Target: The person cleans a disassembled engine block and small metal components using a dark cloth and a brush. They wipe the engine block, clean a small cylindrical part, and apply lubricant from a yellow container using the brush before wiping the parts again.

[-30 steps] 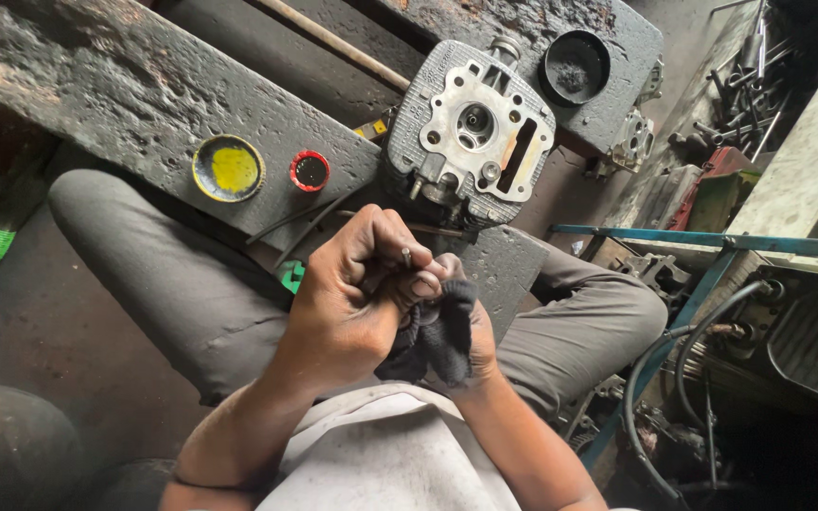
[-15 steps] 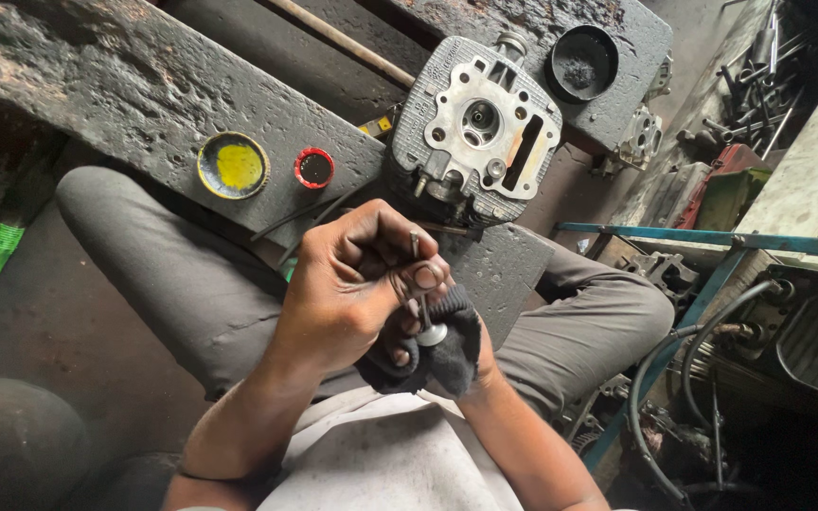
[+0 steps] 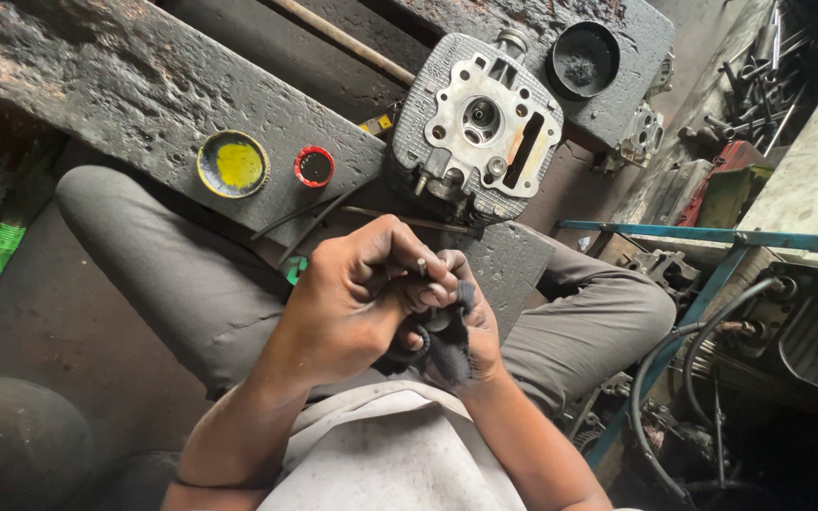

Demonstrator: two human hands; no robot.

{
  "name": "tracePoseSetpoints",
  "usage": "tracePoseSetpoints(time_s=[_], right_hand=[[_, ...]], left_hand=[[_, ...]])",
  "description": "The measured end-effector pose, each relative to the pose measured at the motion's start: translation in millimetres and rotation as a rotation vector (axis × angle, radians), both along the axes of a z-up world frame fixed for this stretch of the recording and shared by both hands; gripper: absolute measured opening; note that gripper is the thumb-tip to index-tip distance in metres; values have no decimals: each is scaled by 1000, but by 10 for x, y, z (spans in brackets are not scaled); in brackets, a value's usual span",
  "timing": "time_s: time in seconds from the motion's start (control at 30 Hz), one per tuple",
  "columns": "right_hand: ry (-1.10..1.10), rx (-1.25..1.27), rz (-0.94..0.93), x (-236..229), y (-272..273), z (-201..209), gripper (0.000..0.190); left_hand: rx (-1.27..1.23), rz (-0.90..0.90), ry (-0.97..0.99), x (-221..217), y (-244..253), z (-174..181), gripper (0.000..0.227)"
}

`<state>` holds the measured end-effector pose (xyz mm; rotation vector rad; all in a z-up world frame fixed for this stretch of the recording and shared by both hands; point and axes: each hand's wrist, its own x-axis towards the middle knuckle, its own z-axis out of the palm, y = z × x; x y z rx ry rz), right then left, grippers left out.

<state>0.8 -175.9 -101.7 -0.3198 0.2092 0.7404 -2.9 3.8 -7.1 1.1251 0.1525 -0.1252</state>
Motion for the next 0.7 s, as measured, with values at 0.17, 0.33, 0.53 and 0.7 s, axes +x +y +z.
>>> tracePoseSetpoints(time_s=[0.17,0.33,0.53,0.7], right_hand=[[-151,104,-18,-73,-22,-189,51],[-68,-189,112,-161,-198,-326,51],[225,71,207,-86,-169,-155,28],[-39,67,270,23,-87,40,62]], left_hand=[[-154,25,-84,1,-114,-102,27],[-137,31,-73,57,-105,-53,27],[3,-19,80,75,-6,47,12],[-170,-52,-9,76,41,-4,32]])
